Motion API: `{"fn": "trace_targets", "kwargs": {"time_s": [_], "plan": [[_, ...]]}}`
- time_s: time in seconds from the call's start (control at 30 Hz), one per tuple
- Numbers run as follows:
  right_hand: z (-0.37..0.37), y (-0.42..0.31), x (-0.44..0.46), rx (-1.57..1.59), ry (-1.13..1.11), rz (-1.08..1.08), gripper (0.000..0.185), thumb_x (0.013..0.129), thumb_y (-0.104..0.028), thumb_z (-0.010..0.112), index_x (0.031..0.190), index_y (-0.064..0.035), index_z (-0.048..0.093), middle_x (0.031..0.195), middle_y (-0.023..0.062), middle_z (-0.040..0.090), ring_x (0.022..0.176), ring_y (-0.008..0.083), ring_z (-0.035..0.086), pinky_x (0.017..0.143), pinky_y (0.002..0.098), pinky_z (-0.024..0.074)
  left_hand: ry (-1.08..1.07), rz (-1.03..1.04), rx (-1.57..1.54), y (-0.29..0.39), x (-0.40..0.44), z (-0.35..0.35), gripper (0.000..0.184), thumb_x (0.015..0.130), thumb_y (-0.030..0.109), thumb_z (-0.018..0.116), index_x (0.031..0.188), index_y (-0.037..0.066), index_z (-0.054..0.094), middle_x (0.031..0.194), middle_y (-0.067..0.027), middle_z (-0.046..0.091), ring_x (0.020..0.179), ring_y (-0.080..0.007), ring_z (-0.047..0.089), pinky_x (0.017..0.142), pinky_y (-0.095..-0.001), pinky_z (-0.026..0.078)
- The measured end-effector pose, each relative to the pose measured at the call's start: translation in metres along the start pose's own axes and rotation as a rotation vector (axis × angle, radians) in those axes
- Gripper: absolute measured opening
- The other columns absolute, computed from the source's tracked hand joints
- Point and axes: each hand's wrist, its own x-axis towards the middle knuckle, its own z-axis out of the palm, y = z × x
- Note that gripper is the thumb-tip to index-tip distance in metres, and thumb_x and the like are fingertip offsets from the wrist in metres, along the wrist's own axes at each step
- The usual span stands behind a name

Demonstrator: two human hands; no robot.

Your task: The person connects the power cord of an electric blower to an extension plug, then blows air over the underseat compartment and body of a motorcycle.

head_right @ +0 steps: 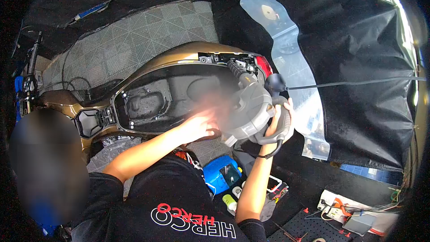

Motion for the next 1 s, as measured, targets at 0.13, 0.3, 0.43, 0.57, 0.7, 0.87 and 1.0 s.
{"fn": "trace_targets", "kwargs": {"time_s": [0.13, 0.3, 0.43, 0.57, 0.7, 0.87, 1.0], "plan": [[0.008, 0.011, 0.001, 0.077, -0.009, 0.029, 0.026, 0.09, -0.001, 0.069, 0.114, 0.0027, 0.061, 0.134, 0.0247, 0.06, 0.116, 0.0321, 0.063, 0.101, 0.0426, 0.0512, 0.019, 0.029, 0.044, 0.012, -0.008, 0.003, 0.05, 0.105, 0.038, 0.052, 0.151, 0.023, 0.04, 0.115, -0.0006, 0.054, 0.1, -0.0119, 0.059, 0.081, -0.0275, 0.049], [0.014, 0.022, 0.001, 0.195, -0.003, 0.053, 0.025, 0.09, 0.0, 0.068, 0.114, 0.0014, 0.062, 0.135, 0.0249, 0.059, 0.114, 0.0324, 0.063, 0.101, 0.0427, 0.0519, 0.052, -0.001, -0.063, 0.018, -0.011, 0.006, 0.049, 0.105, 0.036, 0.051, 0.151, 0.022, 0.041, 0.115, -0.0005, 0.053, 0.1, -0.0121, 0.058, 0.081, -0.0278, 0.049], [0.013, 0.004, 0.005, 0.153, 0.025, 0.003, 0.022, 0.089, 0.0, 0.069, 0.111, 0.0011, 0.063, 0.134, 0.025, 0.06, 0.114, 0.0327, 0.063, 0.101, 0.0428, 0.0516, 0.028, -0.001, -0.11, 0.012, -0.001, 0.002, 0.047, 0.105, 0.033, 0.051, 0.149, 0.021, 0.041, 0.118, -0.0015, 0.056, 0.103, -0.0148, 0.059, 0.084, -0.0311, 0.049], [0.003, -0.008, 0.001, -0.029, 0.059, 0.002, 0.019, 0.088, -0.001, 0.07, 0.107, 0.0005, 0.064, 0.132, 0.0234, 0.062, 0.115, 0.0324, 0.063, 0.101, 0.0426, 0.0516, -0.024, -0.033, -0.114, 0.004, 0.01, 0.004, 0.049, 0.106, 0.037, 0.049, 0.152, 0.025, 0.038, 0.117, -0.0008, 0.051, 0.101, -0.0134, 0.059, 0.082, -0.0288, 0.05], [-0.021, -0.007, -0.009, -0.059, 0.056, 0.051, 0.024, 0.09, -0.006, 0.069, 0.112, 0.0015, 0.064, 0.134, 0.026, 0.059, 0.121, 0.0353, 0.059, 0.105, 0.0455, 0.0454, -0.008, -0.12, -0.035, -0.012, 0.018, 0.004, 0.049, 0.106, 0.039, 0.047, 0.152, 0.025, 0.038, 0.12, -0.0006, 0.051, 0.1, -0.0134, 0.06, 0.083, -0.0296, 0.05], [-0.05, -0.006, -0.02, -0.081, 0.077, 0.095, 0.025, 0.089, -0.004, 0.069, 0.112, 0.0014, 0.063, 0.133, 0.0284, 0.059, 0.122, 0.0363, 0.059, 0.106, 0.0456, 0.045, -0.013, -0.235, 0.14, -0.032, 0.021, 0.009, 0.054, 0.105, 0.035, 0.051, 0.154, 0.017, 0.037, 0.124, -0.0002, 0.061, 0.098, -0.0121, 0.063, 0.078, -0.0271, 0.052], [-0.077, 0.0, -0.027, -0.171, 0.016, 0.081, 0.023, 0.088, 0.003, 0.068, 0.109, 0.0003, 0.063, 0.133, 0.0258, 0.061, 0.123, 0.0341, 0.059, 0.105, 0.0446, 0.0468, -0.026, -0.309, 0.385, -0.04, 0.015, 0.02, 0.06, 0.105, 0.041, 0.051, 0.155, 0.011, 0.036, 0.13, -0.0073, 0.061, 0.098, -0.0144, 0.067, 0.079, -0.0277, 0.052]]}}
